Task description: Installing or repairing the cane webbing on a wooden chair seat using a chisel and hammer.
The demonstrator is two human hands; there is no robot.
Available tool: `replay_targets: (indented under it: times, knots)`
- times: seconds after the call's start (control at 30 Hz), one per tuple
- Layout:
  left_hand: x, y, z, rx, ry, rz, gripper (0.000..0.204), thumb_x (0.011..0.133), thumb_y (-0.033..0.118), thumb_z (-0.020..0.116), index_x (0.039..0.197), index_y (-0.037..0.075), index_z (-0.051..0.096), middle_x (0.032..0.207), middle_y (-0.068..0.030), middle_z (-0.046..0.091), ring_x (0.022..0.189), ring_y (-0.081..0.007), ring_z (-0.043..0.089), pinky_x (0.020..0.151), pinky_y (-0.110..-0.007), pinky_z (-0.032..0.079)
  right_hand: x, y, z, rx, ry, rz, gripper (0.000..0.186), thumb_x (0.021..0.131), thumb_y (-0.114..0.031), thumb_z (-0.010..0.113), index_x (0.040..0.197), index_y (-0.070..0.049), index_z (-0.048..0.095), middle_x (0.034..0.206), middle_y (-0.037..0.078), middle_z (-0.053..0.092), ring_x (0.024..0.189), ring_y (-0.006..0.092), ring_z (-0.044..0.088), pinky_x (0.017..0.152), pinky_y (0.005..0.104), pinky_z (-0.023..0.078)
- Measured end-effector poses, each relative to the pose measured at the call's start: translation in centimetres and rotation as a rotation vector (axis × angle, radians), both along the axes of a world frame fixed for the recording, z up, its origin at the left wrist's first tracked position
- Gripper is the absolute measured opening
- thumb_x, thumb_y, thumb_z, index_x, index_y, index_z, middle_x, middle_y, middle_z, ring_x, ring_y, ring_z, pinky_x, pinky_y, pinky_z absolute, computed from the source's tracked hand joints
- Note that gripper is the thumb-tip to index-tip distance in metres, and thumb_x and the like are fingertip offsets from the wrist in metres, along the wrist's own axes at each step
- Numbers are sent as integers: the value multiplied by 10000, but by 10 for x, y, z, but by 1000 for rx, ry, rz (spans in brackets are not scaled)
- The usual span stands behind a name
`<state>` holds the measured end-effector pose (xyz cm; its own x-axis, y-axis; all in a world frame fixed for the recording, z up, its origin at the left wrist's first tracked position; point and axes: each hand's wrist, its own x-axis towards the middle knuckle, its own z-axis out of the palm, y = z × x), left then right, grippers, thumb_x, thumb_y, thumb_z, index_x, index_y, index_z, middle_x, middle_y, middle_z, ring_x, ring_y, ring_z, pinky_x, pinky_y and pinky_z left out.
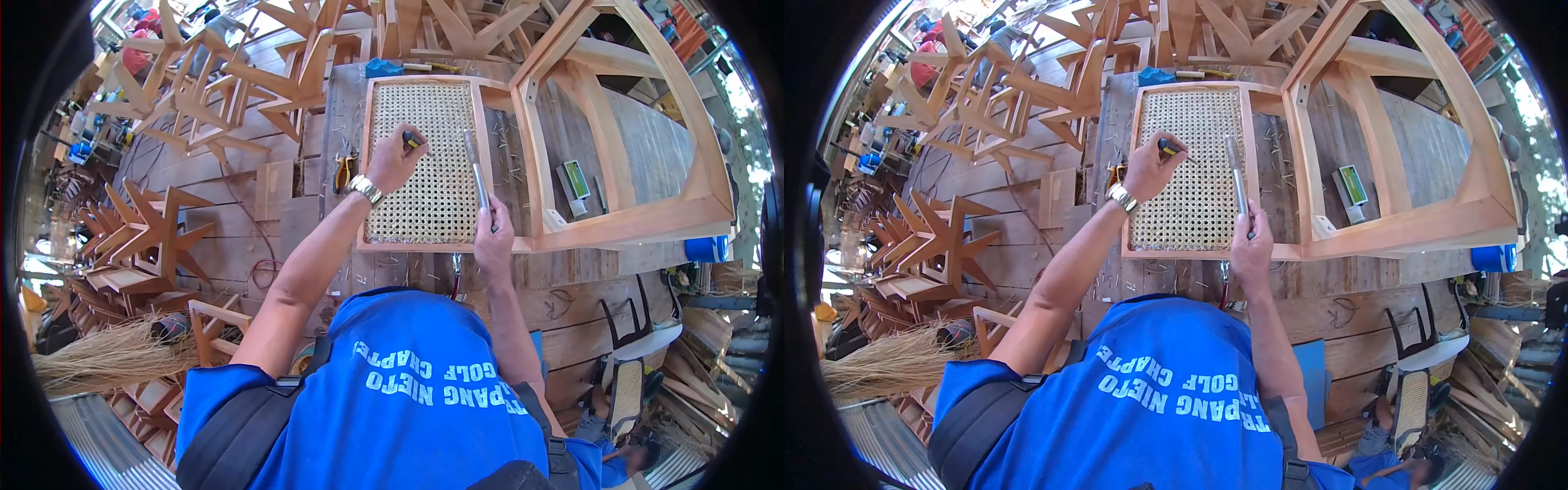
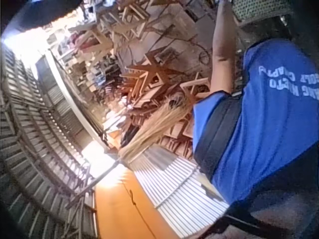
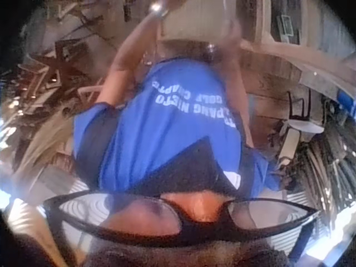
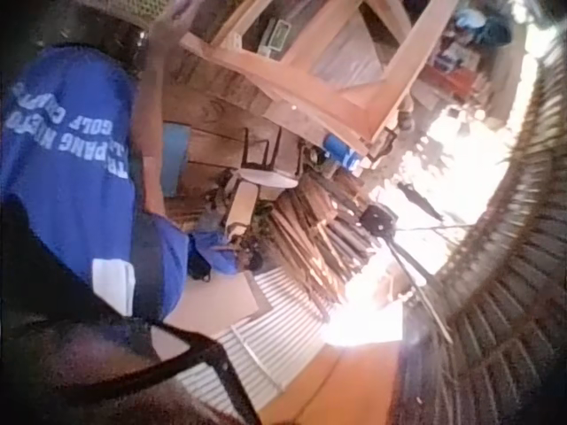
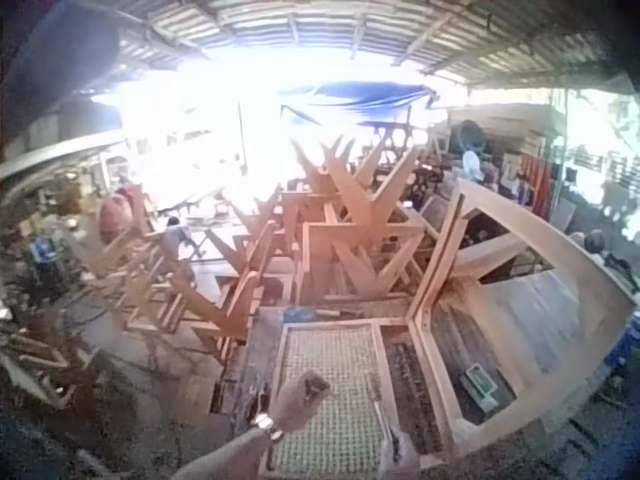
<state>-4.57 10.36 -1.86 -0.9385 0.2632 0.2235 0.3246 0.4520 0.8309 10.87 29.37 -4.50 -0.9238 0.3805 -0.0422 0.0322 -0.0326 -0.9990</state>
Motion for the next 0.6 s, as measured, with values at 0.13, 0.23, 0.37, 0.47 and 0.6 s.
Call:
replay_targets:
  times: [0.13,0.23,0.37,0.47,0.6]
  knots:
    - [12,0,0,16,-21,-29,219,879,117,737,1042,49,607,891,-105,733,764,-224,699,709,-344,543,13,-6,-10,133,15,-35,362,1029,-81,501,1372,33,485,803,-29,503,653,20,435,554,189,375]
    - [6,1,-9,39,-40,-30,216,881,117,734,1043,47,609,888,-102,737,726,-220,681,686,-345,531,7,-1,-9,232,21,30,347,1022,-78,507,1351,33,511,813,-24,514,673,25,445,579,196,388]
    - [2,-4,-12,-16,-63,-55,205,901,119,724,1058,45,616,935,-77,737,745,-134,673,667,-290,529,5,15,13,104,-57,224,312,1018,-80,500,1305,27,557,817,-15,532,682,27,458,583,202,391]
    - [13,-14,0,98,-15,29,228,903,110,726,1064,30,586,948,-55,750,807,-95,690,697,-254,548,26,30,13,18,-74,70,324,1029,-91,484,1334,10,530,776,-21,510,605,17,430,508,186,351]
    - [11,-10,7,23,-37,46,240,897,113,734,1068,32,586,932,-49,752,797,-98,695,690,-257,549,32,40,5,-124,-121,-50,333,1034,-104,485,1353,-10,508,744,-31,485,525,5,373,441,171,300]
